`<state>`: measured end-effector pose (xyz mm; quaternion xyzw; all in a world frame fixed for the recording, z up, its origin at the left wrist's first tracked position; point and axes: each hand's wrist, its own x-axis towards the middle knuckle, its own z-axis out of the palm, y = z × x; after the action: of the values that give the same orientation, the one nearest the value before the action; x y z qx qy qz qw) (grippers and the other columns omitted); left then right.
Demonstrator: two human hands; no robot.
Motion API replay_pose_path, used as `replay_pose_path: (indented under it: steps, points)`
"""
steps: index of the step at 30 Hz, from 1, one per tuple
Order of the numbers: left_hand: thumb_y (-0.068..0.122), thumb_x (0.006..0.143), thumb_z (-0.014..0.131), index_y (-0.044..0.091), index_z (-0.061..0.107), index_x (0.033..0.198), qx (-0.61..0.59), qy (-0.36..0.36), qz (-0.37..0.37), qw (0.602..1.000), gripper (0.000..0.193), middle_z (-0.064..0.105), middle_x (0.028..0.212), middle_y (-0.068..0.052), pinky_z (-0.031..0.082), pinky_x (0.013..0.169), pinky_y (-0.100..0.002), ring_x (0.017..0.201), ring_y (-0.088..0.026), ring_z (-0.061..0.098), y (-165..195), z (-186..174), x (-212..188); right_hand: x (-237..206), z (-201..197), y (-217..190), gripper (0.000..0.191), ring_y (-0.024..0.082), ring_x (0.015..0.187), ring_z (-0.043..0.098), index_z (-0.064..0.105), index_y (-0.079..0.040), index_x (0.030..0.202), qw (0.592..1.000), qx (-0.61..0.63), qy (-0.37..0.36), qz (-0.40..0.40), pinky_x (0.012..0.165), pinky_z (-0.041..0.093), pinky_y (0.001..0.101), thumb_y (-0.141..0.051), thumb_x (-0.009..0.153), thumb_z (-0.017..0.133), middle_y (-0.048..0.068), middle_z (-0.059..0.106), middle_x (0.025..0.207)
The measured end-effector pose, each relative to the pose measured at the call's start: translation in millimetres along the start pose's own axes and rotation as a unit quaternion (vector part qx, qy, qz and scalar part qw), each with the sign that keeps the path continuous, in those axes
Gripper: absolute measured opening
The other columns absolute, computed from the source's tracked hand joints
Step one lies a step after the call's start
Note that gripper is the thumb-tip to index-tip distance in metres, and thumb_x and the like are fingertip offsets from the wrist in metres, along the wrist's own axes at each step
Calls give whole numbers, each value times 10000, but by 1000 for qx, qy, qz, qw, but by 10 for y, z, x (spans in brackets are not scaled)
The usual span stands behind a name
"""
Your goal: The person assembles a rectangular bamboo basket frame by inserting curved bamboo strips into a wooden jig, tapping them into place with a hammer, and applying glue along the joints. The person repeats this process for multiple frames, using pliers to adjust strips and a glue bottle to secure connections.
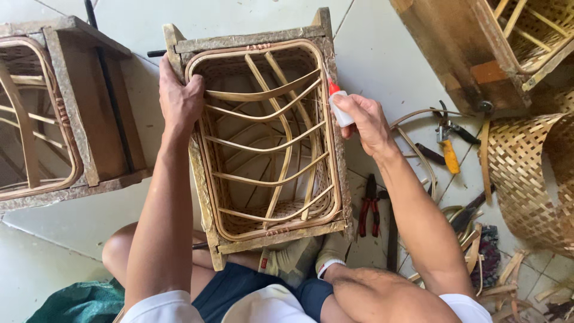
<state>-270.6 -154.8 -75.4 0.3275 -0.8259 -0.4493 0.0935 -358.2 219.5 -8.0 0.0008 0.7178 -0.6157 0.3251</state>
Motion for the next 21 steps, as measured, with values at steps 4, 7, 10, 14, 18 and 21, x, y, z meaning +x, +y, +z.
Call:
replay_pose_path:
  steps: [4,7,10,14,18,21]
  points:
    - [177,869,610,113,441,1456,13,5,-12,1000,614,690,1207,-160,516,967,-476,1077,-313,685,3,-1,-12,15,44,-79,434,67,492,548,695,-56,896,1000,-9,8,12,449,417,212,-490,907,702,19,635,679]
    - [171,864,597,127,435,1455,20,-5,-39,999,614,688,1191,-160,527,958,-480,1072,-305,691,24,3,-6,10,59,-101,444,65,502,563,698,-53,895,1000,-13,18,19,441,418,209,-497,904,702,23,639,682]
    - [165,865,594,129,425,1460,20,-8,-36,999,619,692,1195,-155,529,969,-481,1078,-294,697,38,-4,-5,30,58,-101,449,54,531,591,709,-52,907,999,-20,20,15,437,429,202,-501,892,704,15,654,711]
    - [151,856,582,117,400,1479,23,-8,-35,999,649,677,1193,-167,524,964,-481,1072,-305,687,37,-8,-7,27,70,-92,466,60,517,546,703,-41,909,999,-35,28,21,443,416,204,-506,899,704,28,636,700]
    - [163,866,600,101,426,1462,4,-1,-2,1000,624,687,1193,-174,519,968,-486,1074,-323,687,-12,-1,3,-204,109,-24,490,65,552,584,679,-25,897,996,-78,32,-18,473,464,218,-515,912,693,21,643,723]
    - [164,864,605,94,426,1459,7,3,1,1000,625,680,1196,-181,520,975,-484,1080,-330,687,-64,15,14,-551,150,98,473,64,565,601,690,-27,911,996,-77,37,-35,486,484,222,-500,913,690,23,657,727]
